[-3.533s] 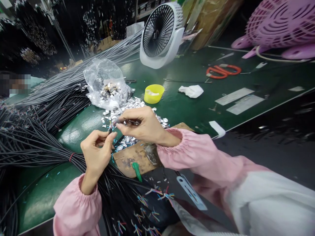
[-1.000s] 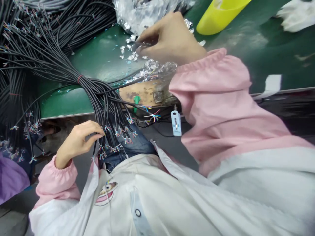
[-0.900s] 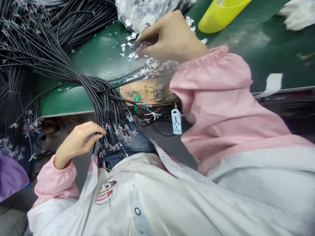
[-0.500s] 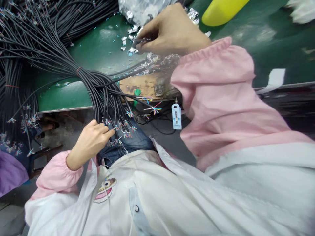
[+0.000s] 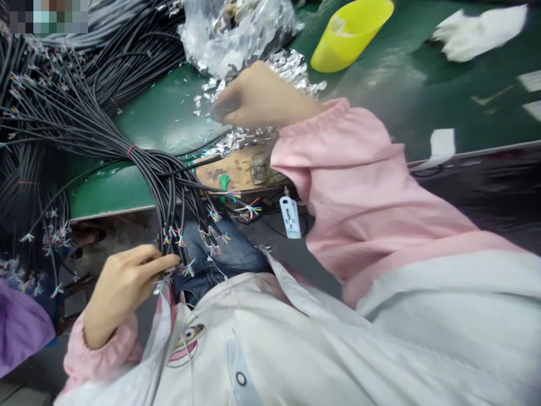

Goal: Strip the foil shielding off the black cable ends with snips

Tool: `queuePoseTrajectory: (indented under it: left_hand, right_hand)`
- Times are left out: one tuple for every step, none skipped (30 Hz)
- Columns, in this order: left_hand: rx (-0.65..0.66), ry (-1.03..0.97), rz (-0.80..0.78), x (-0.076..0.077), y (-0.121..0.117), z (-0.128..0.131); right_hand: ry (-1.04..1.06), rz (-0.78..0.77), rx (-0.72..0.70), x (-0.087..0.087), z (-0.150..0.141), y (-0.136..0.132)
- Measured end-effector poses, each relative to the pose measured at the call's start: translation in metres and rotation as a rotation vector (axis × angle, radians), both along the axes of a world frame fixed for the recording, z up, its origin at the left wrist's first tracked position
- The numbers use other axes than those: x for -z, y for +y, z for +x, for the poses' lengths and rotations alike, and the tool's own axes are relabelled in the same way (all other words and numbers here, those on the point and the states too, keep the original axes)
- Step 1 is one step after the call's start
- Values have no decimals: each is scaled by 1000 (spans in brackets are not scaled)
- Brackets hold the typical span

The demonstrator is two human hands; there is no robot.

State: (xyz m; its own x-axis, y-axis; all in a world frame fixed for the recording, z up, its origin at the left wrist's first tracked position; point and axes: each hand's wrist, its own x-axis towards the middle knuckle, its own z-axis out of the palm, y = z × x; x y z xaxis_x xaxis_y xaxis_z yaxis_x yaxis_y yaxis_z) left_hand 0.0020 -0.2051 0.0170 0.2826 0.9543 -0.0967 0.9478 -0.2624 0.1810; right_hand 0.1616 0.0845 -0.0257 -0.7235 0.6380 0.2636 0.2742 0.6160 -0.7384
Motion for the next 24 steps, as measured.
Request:
queuePoseTrajectory:
  left_hand:
    - [-113, -124, 88, -1, -7, -11]
    - [-229, -250, 179, 2, -12, -22]
    - [-328, -411, 265, 9, -14, -31]
    - [-447, -611, 366, 19, -14, -39]
    - [-560, -830, 472, 31, -11, -45]
    - [-691, -1061, 523, 44, -7, -49]
    - [-813, -1266, 523, 57, -1, -53]
    - [-839, -1322, 532, 67, 6, -55]
    - [-867, -1371, 530, 75, 12, -57]
    - [-883, -1399, 533, 80, 17, -59]
    - [-889, -1411, 540, 82, 20, -60]
    - [-898, -1429, 548, 82, 22, -61]
    - [-907, -1446, 554, 79, 21, -60]
    - [-910, -1460, 558, 75, 19, -58]
    - [-904, -1468, 561, 70, 15, -55]
    - [-892, -1473, 560, 66, 9, -50]
    - [-863, -1471, 560, 62, 4, -45]
    - [-825, -1464, 563, 60, -2, -39]
    - [-797, -1473, 563, 59, -5, -33]
    - [-785, -1504, 576, 60, -7, -28]
    - [-793, -1555, 587, 62, -7, -24]
    - [-808, -1613, 595, 65, -5, -22]
    - [-820, -1667, 584, 68, -1, -21]
    - [-828, -1693, 565, 72, 5, -21]
  right_hand:
    - [-23, 49, 8, 0, -1, 0]
    - [-50, 105, 18, -1, -1, 0]
    - [-71, 148, 21, -2, -2, -1]
    - [-86, 174, 20, -3, -2, -1]
    - [-99, 195, 20, -4, -2, -2]
    - [-110, 210, 20, -5, -3, -3]
    - [-123, 222, 18, -6, -3, -3]
    - [-133, 232, 18, -6, -3, -4]
    - [-139, 240, 20, -6, -3, -4]
    - [-140, 245, 20, -6, -3, -4]
    - [-137, 247, 19, -5, -3, -3]
    - [-133, 250, 14, -5, -4, -3]
    - [-131, 252, 5, -5, -4, -2]
    - [-134, 251, -10, -4, -5, -1]
    - [-143, 246, -28, -5, -5, -1]
    - [-154, 237, -43, -5, -5, -1]
    - [-164, 227, -50, -5, -6, -1]
    - [-169, 218, -52, -4, -6, -1]
    - [-165, 213, -50, -4, -5, -1]
    - [-154, 206, -43, -3, -5, -1]
    - [-136, 195, -34, -3, -5, -1]
    - [-117, 176, -31, -2, -5, -2]
    - [-97, 147, -32, -2, -5, -2]
    - [-75, 112, -37, -3, -6, -3]
